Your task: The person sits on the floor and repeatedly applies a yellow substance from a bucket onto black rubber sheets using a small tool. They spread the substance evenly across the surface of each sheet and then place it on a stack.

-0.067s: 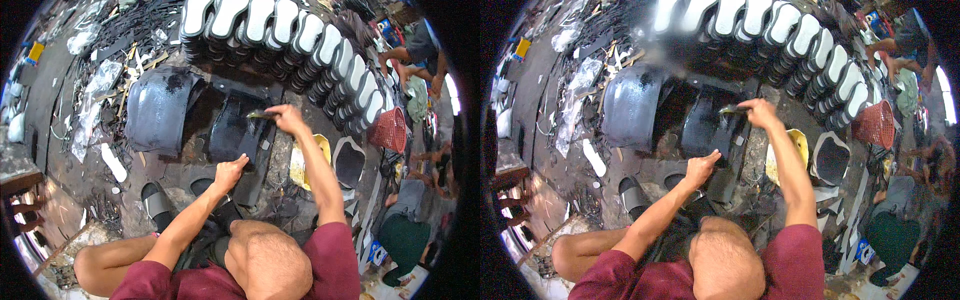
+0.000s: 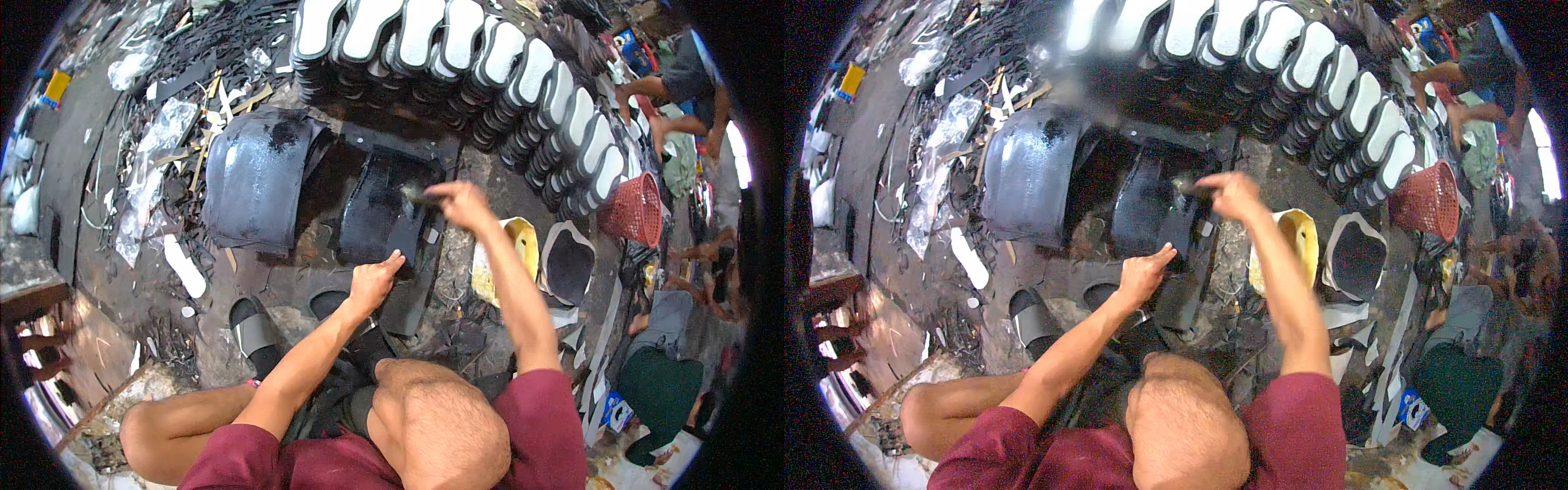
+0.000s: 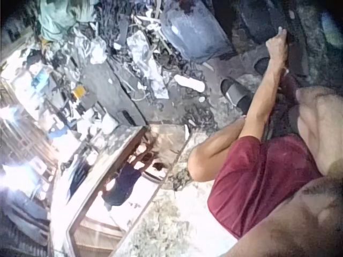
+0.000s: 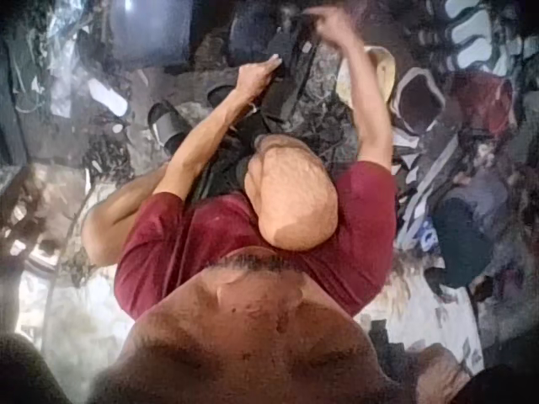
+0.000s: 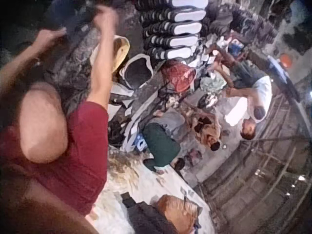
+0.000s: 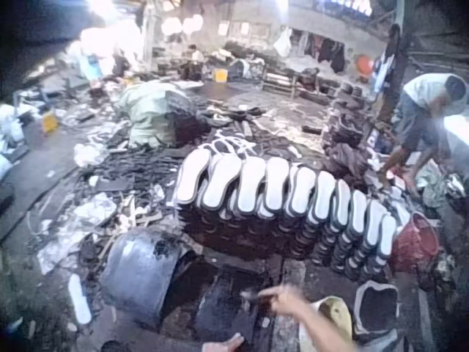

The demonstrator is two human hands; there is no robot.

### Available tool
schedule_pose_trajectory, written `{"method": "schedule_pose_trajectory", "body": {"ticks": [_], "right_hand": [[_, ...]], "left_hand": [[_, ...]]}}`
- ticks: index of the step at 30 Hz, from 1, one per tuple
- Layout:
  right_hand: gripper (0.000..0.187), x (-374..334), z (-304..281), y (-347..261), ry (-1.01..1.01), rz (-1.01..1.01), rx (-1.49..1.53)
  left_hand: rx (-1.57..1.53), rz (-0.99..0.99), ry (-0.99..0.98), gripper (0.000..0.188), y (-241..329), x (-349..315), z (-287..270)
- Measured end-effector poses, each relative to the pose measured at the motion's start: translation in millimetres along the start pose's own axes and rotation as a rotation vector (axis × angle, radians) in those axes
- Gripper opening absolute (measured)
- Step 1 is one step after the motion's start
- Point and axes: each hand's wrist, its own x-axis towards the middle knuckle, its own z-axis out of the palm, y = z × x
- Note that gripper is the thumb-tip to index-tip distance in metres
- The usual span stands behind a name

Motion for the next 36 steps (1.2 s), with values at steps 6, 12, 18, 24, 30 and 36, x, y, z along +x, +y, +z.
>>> {"method": "schedule_pose_trajectory", "body": {"ticks": [6, 12, 18, 24, 30, 36], "right_hand": [[0.040, -29.4, 27.4, -52.9, 0.350, -0.006, 0.127], [0.046, -33.5, 41.5, -79.1, 0.353, 0.247, -0.030], [0.039, 36.5, 10.0, -53.5, 0.244, -0.014, -0.166], [0.036, -30.3, 53.4, -79.7, 0.134, -0.273, -0.001], [0.036, -108.5, 80.3, -94.0, 0.204, -0.391, -0.010], [0.032, -146.2, -1.7, -118.1, 0.429, -0.234, 0.735]], "left_hand": [[0.073, 0.052, 0.006, 0.046, -8.8, 7.3, -7.0], [0.153, 0.043, 0.002, 0.046, -24.6, -3.2, -14.7], [0.011, 0.001, 0.067, 0.048, 17.2, -13.3, -9.2], [-0.175, -0.147, 0.566, 0.036, -5.2, -31.5, -50.4], [-0.204, -0.193, 0.672, 0.027, -26.9, -12.6, -85.4], [0.137, -0.021, 0.347, 0.051, -25.5, -5.1, -77.6]]}}
